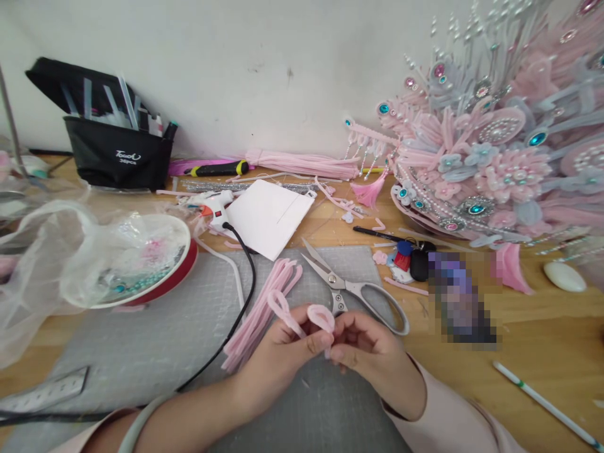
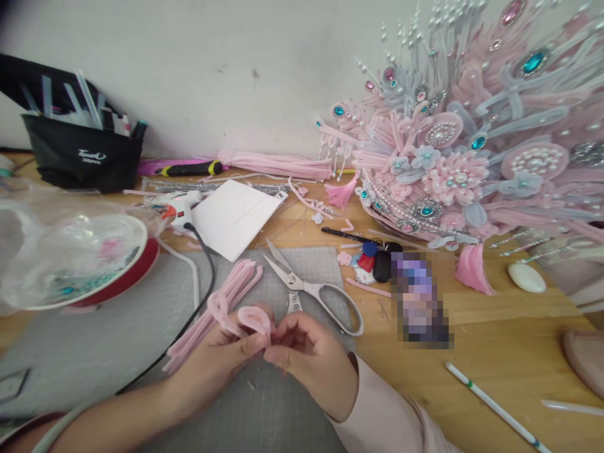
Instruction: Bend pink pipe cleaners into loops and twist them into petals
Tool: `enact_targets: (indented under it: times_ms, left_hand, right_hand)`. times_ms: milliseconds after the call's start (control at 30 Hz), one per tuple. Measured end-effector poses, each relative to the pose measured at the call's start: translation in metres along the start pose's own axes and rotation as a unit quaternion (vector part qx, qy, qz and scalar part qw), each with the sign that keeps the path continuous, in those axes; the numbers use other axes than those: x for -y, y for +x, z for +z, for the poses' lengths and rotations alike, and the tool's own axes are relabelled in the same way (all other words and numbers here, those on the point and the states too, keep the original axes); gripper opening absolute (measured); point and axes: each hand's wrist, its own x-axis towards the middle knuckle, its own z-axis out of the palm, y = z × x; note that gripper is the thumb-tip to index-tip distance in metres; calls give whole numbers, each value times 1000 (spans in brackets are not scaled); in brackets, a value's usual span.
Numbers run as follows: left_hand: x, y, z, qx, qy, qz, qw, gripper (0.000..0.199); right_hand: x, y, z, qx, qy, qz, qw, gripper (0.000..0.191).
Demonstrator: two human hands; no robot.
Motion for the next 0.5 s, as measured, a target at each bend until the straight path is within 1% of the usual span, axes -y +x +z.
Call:
enact_targets:
  times_ms: [100, 167, 233, 300, 367, 433, 500]
  left_hand:
    - [0, 0, 1, 5, -20, -20, 1000, 7]
    - [0, 1, 0, 5, -13, -29, 999, 8]
    - [0, 1, -2, -19, 15, -27, 999, 10]
    - [0, 2, -6, -64, 52, -24, 996, 12]
    - [0, 3, -10, -94, 77, -29, 992, 16]
    - [-1, 4, -13, -99, 85, -39, 991, 20]
    - [-1, 4, -14, -89, 89, -44, 991, 21]
  right_hand:
    - [-1, -2, 2, -8, -40, -8, 999, 21]
    - [0, -3, 2, -13, -68, -9, 998, 17]
    - [2, -4, 2, -23, -99, -14, 995, 13]
    - [5, -4, 0, -40, -129, -27, 990, 11]
    - [7, -4, -1, -61, -164, -47, 984, 9]
    - [8, -4, -2, -72, -204, -66, 974, 7]
    - [9, -4, -3, -70, -234, -70, 967, 7]
